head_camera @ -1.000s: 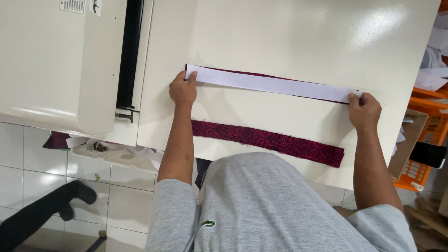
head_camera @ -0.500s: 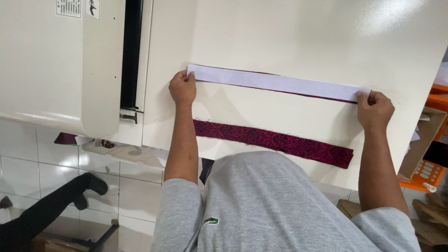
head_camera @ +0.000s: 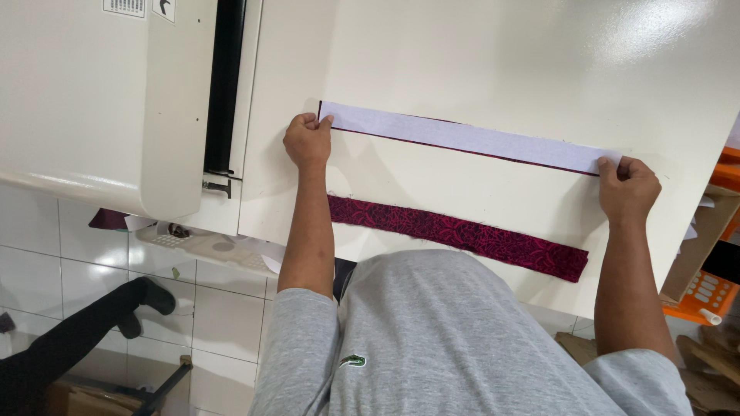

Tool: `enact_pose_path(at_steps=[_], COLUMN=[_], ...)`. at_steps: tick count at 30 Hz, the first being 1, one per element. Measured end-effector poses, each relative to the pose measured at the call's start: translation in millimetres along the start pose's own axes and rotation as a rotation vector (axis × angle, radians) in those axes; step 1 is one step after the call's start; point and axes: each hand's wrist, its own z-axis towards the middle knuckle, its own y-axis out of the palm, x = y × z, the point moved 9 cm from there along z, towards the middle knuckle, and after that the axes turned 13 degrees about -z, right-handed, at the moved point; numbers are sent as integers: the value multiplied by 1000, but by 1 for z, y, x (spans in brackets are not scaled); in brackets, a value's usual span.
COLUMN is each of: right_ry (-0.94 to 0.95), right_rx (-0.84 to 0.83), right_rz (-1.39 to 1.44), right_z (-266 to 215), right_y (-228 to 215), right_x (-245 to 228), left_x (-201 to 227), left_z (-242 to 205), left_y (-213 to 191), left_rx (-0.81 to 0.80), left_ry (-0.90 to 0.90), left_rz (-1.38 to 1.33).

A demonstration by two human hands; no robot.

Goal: The person aligns a white fabric strip onto a maroon patterned strip on a work table, then feeds the layered pair into a sewing machine. The person repeats this process with additional strips, stacking the finished pieces on the table.

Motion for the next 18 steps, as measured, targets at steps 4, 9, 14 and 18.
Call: enact_pose_path(at_steps=[4, 9, 14, 18], right_ry=[-9, -56, -54, -40], right_rx=[2, 16, 12, 10], right_rz=[46, 70, 109, 100], right_z=[0, -3, -4, -3], right_y=[0, -1, -2, 0], right_x=[0, -3, -3, 0], left_x=[-2, -3, 15, 44], left_z=[-1, -6, -27, -77], left_y=[-1, 0, 28, 62], left_rx=[18, 88, 34, -89], left_ry=[19, 120, 347, 463], left_rz=[0, 30, 398, 526])
